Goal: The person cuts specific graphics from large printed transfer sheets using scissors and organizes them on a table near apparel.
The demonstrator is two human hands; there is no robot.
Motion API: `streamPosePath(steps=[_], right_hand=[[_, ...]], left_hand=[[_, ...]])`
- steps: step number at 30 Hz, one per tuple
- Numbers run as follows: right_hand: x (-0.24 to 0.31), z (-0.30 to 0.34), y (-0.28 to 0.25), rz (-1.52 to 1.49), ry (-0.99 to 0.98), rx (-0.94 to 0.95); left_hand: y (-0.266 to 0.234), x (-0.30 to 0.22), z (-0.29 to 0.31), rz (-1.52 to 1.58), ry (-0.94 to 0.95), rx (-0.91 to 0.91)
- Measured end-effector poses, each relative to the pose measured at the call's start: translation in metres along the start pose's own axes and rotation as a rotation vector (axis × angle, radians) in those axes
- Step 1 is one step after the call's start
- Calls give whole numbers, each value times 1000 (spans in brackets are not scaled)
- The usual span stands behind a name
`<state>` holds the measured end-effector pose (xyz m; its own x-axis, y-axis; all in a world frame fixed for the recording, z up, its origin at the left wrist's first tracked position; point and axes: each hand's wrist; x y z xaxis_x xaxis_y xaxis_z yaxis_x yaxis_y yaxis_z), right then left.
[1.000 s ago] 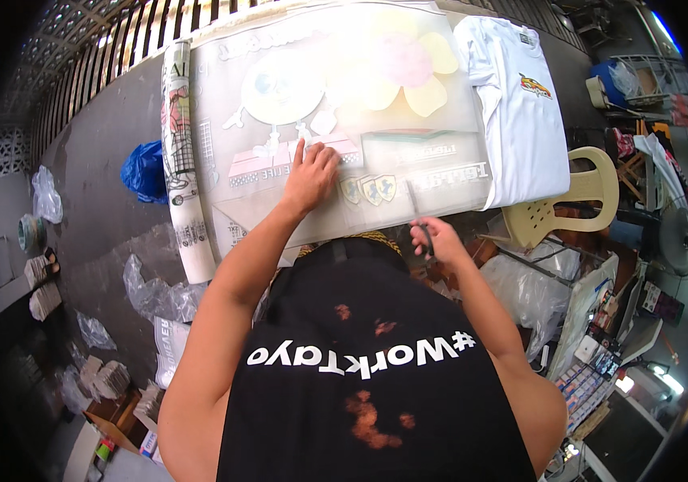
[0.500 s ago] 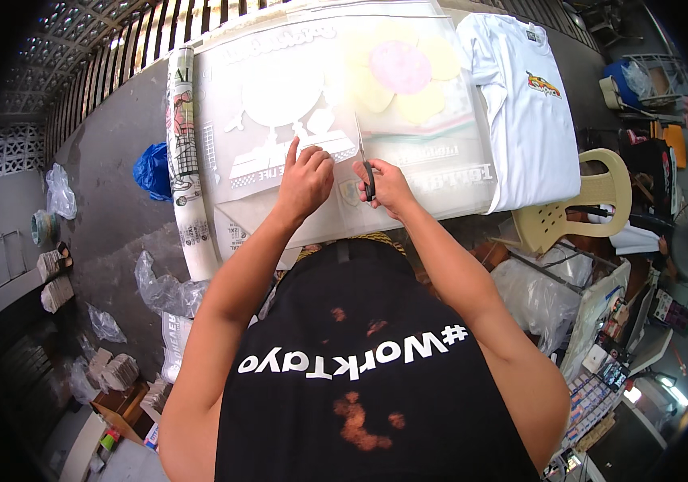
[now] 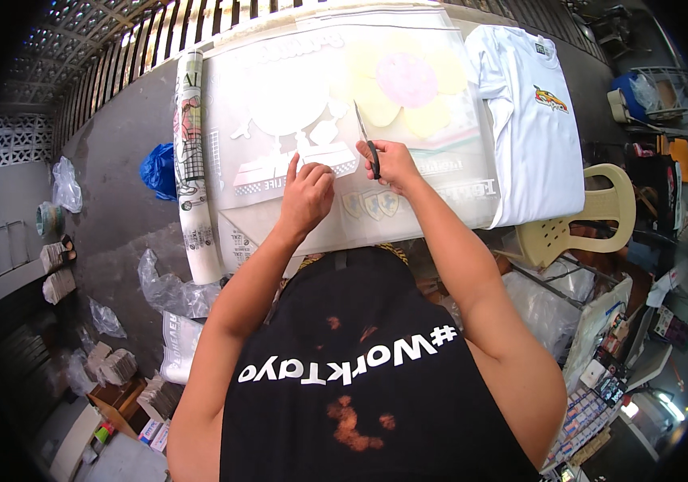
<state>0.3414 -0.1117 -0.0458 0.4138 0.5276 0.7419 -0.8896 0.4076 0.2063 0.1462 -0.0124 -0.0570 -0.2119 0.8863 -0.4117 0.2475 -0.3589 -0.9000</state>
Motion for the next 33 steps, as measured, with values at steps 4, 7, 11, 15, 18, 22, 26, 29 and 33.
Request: streamPosePath(steps=[4, 7, 11, 15, 18, 22, 26, 29, 33], right_hand=[[21, -5, -15, 149, 42, 25], [24, -17, -21, 186, 3, 27], [26, -36, -10, 51, -55, 40], [29, -68, 6, -149, -159, 48], [42, -86, 12, -209, -149, 17], [51, -112, 8, -223, -200, 22], [61, -134, 8, -322, -226, -3], [69, -151, 6, -390, -235, -10], [81, -170, -6, -358, -205, -36]], left_hand=[[-1, 1, 4, 4, -11, 8], [-3, 1, 3, 5, -15, 18], [-6, 1, 3, 4, -29, 3], [-8, -1, 1, -2, -24, 6], [-11, -2, 0, 3, -37, 1], [-14, -2, -1, 22, -51, -14], [-18, -2, -3, 37, -69, -22], [-21, -2, -6, 37, -88, -28], [-26, -6, -6, 35, -114, -25]])
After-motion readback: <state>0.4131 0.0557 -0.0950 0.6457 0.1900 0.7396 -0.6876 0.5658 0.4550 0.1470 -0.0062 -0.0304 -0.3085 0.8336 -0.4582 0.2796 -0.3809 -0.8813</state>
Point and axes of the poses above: each hand's wrist, its own z-axis away from the middle knuckle, its own y-axis out of the palm, x = y × z, and after that the axes turned 14 degrees about x, right-handed
